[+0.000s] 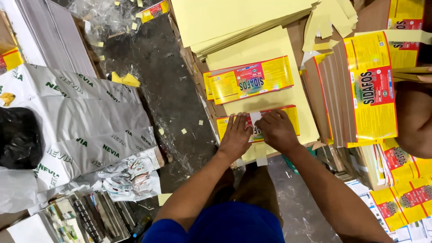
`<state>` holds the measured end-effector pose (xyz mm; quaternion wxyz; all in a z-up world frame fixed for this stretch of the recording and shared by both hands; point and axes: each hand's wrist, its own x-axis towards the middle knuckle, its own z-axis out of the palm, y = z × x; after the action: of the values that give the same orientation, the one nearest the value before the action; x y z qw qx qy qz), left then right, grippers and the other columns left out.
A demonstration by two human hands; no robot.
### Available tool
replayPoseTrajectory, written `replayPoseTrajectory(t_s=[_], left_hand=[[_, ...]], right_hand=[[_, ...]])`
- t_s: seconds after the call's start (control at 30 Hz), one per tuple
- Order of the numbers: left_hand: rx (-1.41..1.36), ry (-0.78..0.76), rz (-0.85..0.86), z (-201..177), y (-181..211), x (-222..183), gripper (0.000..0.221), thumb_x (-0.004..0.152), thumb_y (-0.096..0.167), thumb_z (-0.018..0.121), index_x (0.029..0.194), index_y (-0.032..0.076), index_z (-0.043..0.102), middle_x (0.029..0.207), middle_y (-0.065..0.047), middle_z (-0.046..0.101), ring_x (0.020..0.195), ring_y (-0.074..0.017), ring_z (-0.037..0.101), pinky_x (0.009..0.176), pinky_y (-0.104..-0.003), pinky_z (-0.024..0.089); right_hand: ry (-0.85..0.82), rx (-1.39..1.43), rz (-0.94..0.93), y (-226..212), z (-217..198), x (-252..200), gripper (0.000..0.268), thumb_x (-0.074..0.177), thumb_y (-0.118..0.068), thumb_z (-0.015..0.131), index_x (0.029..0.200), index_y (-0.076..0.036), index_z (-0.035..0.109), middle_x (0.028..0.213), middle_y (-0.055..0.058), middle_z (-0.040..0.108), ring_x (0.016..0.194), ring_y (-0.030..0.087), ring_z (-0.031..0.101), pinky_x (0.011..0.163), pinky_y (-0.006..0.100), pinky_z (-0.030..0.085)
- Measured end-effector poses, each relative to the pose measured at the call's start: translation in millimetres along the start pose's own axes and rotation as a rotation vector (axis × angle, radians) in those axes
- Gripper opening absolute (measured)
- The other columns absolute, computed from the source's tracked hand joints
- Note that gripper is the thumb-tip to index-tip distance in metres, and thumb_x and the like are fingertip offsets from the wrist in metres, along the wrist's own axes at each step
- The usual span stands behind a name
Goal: The person collates yellow paper labels and stacks them into organized piles on the floor while sorting through various paper materials.
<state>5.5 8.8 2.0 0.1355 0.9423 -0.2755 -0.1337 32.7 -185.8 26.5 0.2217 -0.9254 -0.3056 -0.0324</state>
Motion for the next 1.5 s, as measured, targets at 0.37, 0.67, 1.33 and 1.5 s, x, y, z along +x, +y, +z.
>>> replayPoseTrajectory(t_s=[0.37, 0.67, 1.33, 1.5], left_hand=[[0.012, -0.009, 0.036, 17, -8, -2, 0.069, 0.078, 0.038, 0.083, 0.13, 0.001, 0.059, 0.15, -0.023, 0.046, 0.148, -0.0431, 0.031, 0.125, -0.057, 0.017], [0.009, 0.0, 0.017, 4, -2, -7, 0.074, 0.08, 0.036, 0.082, 0.143, 0.008, 0.054, 0.149, -0.018, 0.046, 0.15, -0.0398, 0.03, 0.124, -0.064, 0.013], [0.047, -0.102, 0.052, -1, -1, -6, 0.063, 0.087, 0.033, 0.077, 0.138, 0.007, 0.051, 0.161, -0.008, 0.039, 0.153, -0.0447, 0.024, 0.124, -0.065, 0.011], [0.025, 0.016, 0.096, 5, -3, -7, 0.076, 0.084, 0.032, 0.077, 0.152, 0.018, 0.047, 0.157, -0.009, 0.042, 0.15, -0.0448, 0.025, 0.122, -0.068, 0.011]], right_hand=[[0.086, 0.053, 0.033, -4, 25, -29, 0.026, 0.07, -0.001, 0.068, 0.094, -0.011, 0.072, 0.097, 0.002, 0.069, 0.099, 0.023, 0.064, 0.1, 0.043, 0.046], [0.003, 0.066, 0.063, 3, 13, -40, 0.041, 0.072, 0.003, 0.067, 0.111, -0.01, 0.071, 0.113, 0.004, 0.07, 0.115, 0.023, 0.064, 0.11, 0.047, 0.043], [0.059, 0.101, 0.03, -14, 27, -77, 0.031, 0.077, -0.004, 0.073, 0.107, -0.011, 0.068, 0.113, 0.005, 0.068, 0.115, 0.024, 0.062, 0.112, 0.048, 0.042], [0.118, 0.086, 0.062, -12, 27, -65, 0.035, 0.075, -0.001, 0.073, 0.109, -0.011, 0.068, 0.109, 0.004, 0.067, 0.109, 0.025, 0.063, 0.108, 0.046, 0.045]])
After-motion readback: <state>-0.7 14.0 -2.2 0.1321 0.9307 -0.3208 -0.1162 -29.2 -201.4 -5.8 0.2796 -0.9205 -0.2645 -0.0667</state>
